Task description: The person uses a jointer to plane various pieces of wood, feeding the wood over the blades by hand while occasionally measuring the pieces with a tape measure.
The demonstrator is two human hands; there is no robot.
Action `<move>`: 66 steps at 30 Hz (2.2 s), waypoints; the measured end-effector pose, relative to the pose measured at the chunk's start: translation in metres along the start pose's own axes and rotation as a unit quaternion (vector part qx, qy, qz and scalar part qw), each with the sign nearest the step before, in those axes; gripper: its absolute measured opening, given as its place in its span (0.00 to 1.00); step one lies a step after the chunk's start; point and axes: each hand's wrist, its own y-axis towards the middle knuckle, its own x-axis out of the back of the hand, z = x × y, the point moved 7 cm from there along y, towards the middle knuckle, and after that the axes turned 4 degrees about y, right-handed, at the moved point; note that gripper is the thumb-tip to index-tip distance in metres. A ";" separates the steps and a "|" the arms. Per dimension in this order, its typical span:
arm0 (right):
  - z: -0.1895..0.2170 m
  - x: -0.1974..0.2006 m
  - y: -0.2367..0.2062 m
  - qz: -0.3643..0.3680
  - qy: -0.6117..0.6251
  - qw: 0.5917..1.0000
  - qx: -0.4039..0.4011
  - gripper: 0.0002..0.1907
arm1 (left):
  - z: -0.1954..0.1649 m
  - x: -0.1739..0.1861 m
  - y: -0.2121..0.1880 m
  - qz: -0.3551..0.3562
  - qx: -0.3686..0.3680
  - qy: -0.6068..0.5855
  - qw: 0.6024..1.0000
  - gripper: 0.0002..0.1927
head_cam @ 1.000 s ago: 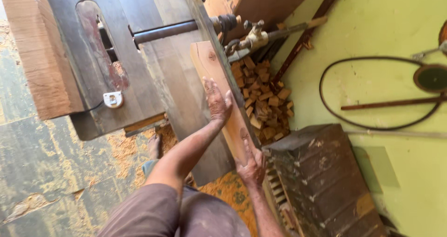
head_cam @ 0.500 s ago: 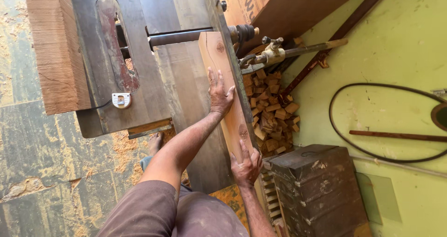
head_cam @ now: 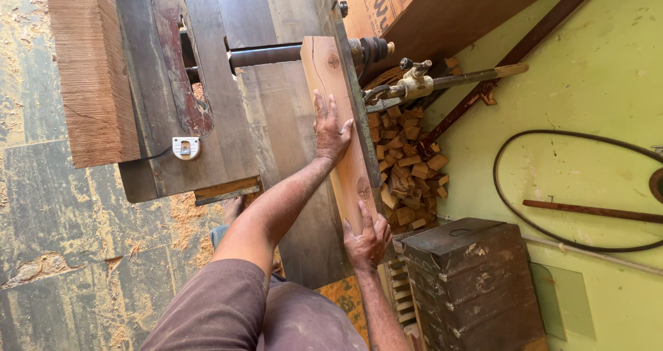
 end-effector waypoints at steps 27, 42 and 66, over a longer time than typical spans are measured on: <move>0.050 -0.020 0.049 0.021 0.023 0.989 0.145 0.29 | 0.009 0.003 0.060 -0.025 -0.010 0.022 0.999 0.43; 0.068 -0.045 0.095 0.018 0.019 0.985 0.172 0.28 | 0.021 0.002 0.107 -0.006 0.005 0.053 0.999 0.43; 0.106 -0.065 0.165 0.141 0.070 0.987 0.036 0.28 | 0.002 0.006 0.117 0.217 -0.154 0.291 0.919 0.33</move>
